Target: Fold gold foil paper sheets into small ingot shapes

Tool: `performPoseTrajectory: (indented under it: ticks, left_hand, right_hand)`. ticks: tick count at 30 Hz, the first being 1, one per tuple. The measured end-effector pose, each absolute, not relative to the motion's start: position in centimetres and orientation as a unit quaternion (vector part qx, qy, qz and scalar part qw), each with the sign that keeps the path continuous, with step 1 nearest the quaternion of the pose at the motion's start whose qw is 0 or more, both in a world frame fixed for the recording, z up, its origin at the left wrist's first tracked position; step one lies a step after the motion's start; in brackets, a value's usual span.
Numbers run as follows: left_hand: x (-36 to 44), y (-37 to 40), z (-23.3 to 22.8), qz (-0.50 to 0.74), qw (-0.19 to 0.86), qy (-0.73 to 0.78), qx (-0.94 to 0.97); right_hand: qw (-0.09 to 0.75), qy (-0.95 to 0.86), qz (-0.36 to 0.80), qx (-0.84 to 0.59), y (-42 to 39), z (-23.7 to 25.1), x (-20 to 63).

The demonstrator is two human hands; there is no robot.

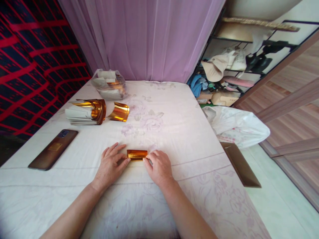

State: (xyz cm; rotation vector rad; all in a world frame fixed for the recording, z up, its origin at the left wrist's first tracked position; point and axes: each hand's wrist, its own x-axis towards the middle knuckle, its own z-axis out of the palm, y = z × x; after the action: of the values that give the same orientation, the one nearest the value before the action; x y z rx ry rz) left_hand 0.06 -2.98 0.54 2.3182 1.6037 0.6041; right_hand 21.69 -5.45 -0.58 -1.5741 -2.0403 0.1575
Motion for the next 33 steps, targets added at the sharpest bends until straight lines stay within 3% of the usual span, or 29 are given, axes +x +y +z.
performPoseTrajectory:
  ticks: [33]
  left_hand:
    - [0.79,-2.87,0.41,0.233,0.129,0.571,0.776]
  right_hand:
    - [0.252,-0.730,0.013,-0.635,-5.56,-0.93,20.92]
